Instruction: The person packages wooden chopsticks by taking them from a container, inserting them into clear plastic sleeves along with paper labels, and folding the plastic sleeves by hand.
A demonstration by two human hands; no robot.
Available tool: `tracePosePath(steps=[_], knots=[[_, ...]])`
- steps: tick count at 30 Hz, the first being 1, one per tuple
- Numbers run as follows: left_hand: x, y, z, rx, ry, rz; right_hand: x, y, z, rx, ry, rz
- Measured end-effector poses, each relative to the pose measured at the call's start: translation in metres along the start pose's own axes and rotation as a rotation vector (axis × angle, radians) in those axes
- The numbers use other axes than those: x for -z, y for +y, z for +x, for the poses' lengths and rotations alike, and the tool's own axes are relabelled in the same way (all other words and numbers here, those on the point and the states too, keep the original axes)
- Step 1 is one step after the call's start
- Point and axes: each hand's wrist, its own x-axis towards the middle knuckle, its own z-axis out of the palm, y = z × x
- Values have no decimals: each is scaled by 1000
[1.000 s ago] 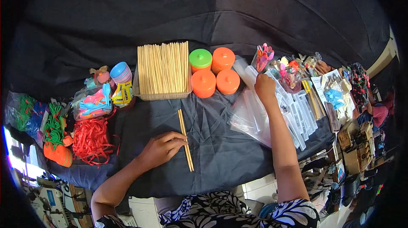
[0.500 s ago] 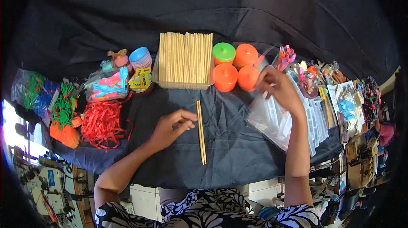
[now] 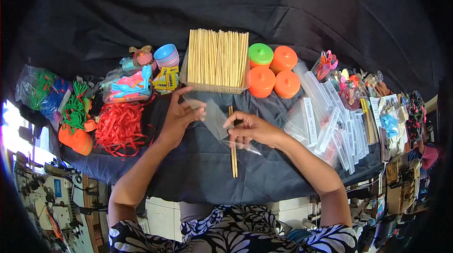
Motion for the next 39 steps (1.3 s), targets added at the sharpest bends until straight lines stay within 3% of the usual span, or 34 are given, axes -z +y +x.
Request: tracePosePath(steps=[2,4,8,10,11,12,14,15,17,18,20,25,27,33,37,39], knots=[[10,-10,7,10,68,6,-6,2,0,-57,-10,-83],[21,-13,14,-131,77,345,-6,5,0,-104,-51,-142],[24,-2,8,-54,138,693,-9,4,-5,-99,-2,-282],[16,4,3,-282,185,1222,-11,-1,-6,-86,152,-607],[10,8,-1,-381,230,1393,-12,-2,-9,109,277,-922],[-1,16,-6,-371,228,1392,-12,-2,-11,103,273,-917],[-17,24,-13,-396,221,1574,-5,-5,-11,357,336,-1469],[-20,22,-12,-399,218,1573,-2,-7,-10,383,276,-1544],[-26,13,-15,-616,-228,1365,4,-9,-8,435,200,-1569],[-29,6,-19,-610,-238,1358,5,-7,-10,486,118,-1588],[-33,-7,-21,-467,-576,1119,14,-1,-6,527,114,-1567],[-26,-20,-19,-438,-622,1102,19,-6,-13,558,99,-1562],[-23,-20,-16,-420,-652,1099,20,-9,-16,422,43,-1633],[-24,-16,-14,-379,-632,1028,26,-12,-26,369,-21,-1660],[-27,-12,-19,-301,-600,1007,30,-19,-46,417,56,-1659],[-28,-10,-22,-255,-612,981,30,-29,-61,294,113,-1556]])
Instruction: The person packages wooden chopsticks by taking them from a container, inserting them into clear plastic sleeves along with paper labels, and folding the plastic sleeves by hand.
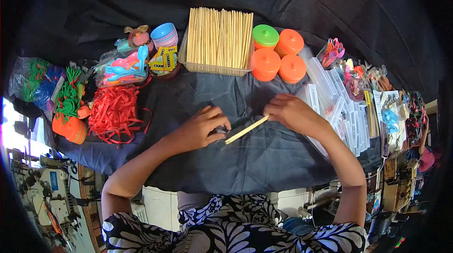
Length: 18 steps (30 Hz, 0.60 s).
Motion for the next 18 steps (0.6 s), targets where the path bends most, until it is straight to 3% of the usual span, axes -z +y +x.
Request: tracePosePath(steps=[4,6,13,15,18], knots=[[-5,-3,-1,-86,80,46,10,-3,-26,-211,-24,224],[0,-2,1,-82,6,74,9,-3,-32,-317,-138,421],[6,0,4,-55,-20,144,-5,-1,-26,-368,-200,659],[13,4,4,82,-26,89,-9,0,-25,-359,-204,712],[17,3,7,122,-58,93,-12,0,-27,-384,-205,750]])
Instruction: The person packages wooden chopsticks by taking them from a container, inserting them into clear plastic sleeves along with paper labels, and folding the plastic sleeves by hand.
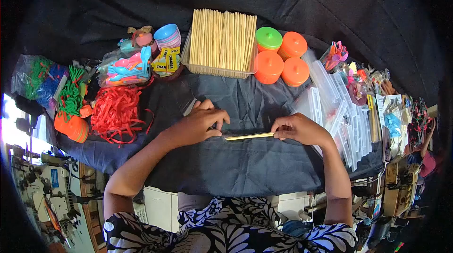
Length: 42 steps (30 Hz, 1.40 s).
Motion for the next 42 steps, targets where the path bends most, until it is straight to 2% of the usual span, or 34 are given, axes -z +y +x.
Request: tracePosePath(steps=[4,7,9,16,22,24,25,32,34,36,42], knots=[[-8,-18,4,-76,16,-88,-2,0,0,-1,7,-31],[-9,-17,5,-54,45,-129,-3,-2,-1,-21,40,-39],[-9,-12,5,50,66,-209,-3,-1,-1,-70,57,-18],[-17,-10,7,14,130,-282,-7,-1,-1,-72,57,101],[-23,-9,9,29,192,-196,-18,-6,7,-105,39,196],[-26,-11,12,-171,244,-144,-27,-2,11,-80,61,245],[-26,-10,12,-170,243,-145,-30,-4,11,-81,60,246],[-23,4,3,-186,281,-5,-47,-14,16,-103,231,271],[-21,6,1,-199,257,18,-49,-8,18,-22,310,256],[-22,4,-1,-250,214,205,-50,-3,20,-2,331,224],[-30,-2,2,-353,272,447,-51,0,22,17,363,254]])
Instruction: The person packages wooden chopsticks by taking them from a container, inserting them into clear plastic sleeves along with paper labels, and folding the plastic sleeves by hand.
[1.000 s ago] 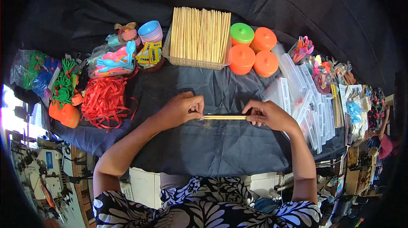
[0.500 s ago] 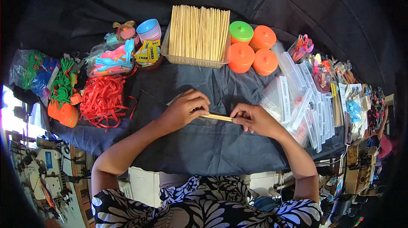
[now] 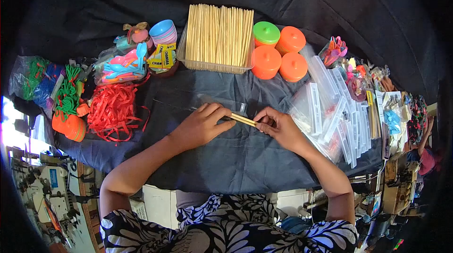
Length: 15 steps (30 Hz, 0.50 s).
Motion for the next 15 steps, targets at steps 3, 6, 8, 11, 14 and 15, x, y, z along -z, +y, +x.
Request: tracePosePath(steps=[3,6,8,11,14,15], knots=[[4,1,1,-52,19,146,1,-5,1,-43,-9,36],[1,1,3,-54,60,194,1,-6,2,-99,-35,95],[1,0,4,-59,65,207,1,-3,3,-125,-48,121],[0,-1,4,-69,71,223,2,1,5,-106,-88,173],[2,-1,2,-74,48,228,4,0,6,-122,-111,224],[3,-1,2,-75,27,232,5,0,6,-134,-115,240]])
